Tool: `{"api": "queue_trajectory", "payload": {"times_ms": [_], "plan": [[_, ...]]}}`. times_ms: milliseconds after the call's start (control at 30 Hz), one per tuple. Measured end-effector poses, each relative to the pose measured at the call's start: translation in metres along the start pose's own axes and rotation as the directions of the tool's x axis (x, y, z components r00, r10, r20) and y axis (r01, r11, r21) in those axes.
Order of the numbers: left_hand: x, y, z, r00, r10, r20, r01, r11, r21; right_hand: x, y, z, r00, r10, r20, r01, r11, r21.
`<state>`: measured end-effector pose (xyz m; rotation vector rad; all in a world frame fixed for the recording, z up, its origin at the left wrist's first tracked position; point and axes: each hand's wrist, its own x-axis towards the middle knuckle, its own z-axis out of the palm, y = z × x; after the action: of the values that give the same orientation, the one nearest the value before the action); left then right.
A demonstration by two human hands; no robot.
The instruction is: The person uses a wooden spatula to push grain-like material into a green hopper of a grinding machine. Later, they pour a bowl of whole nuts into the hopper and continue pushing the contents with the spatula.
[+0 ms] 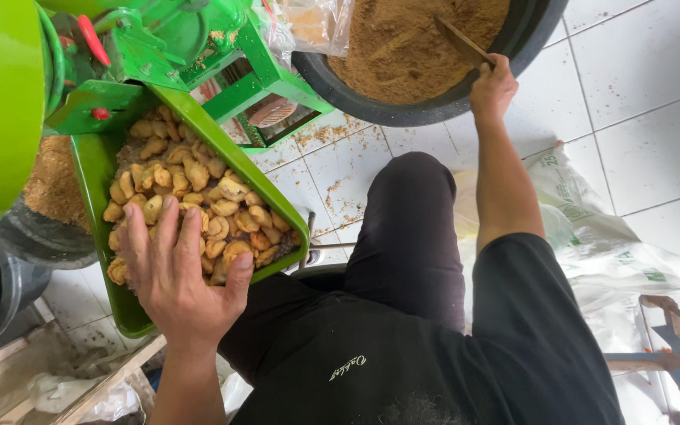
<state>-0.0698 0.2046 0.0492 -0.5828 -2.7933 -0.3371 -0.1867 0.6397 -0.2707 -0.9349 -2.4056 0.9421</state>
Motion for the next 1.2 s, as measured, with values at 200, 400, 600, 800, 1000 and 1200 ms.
{"api": "queue_trajectory", "payload": {"times_ms": [200,400,600,800,1000,1200], "plan": [[-0.011,-0.004,-0.008,0.998,0.041,-0.05,-0.039,0.998,0.038,-0.035,0.017,-0.058,0.993,-0.119,-0.02,0.121,0.99,0.078],[-0.027,-0.017,-0.023,0.996,0.053,-0.077,-0.053,0.999,-0.008,-0.074,0.021,-0.08,0.902,-0.365,0.233,0.41,0.892,-0.191],[-0.042,-0.049,-0.042,0.986,0.074,-0.147,-0.101,0.977,-0.189,-0.115,-0.036,-0.145,0.953,-0.24,0.184,0.186,0.945,0.269],[0.021,-0.084,-0.046,0.96,0.247,0.136,-0.211,0.95,-0.23,-0.179,-0.101,-0.241,0.954,-0.292,0.062,0.152,0.654,0.741],[0.017,-0.093,-0.041,0.893,0.26,0.369,-0.141,0.937,-0.319,-0.23,-0.159,-0.302,0.811,-0.584,-0.031,0.356,0.449,0.819],[-0.018,-0.084,-0.071,0.859,0.289,0.423,-0.178,0.943,-0.282,-0.265,-0.249,-0.332,0.548,-0.831,0.092,0.597,0.466,0.653]]}}
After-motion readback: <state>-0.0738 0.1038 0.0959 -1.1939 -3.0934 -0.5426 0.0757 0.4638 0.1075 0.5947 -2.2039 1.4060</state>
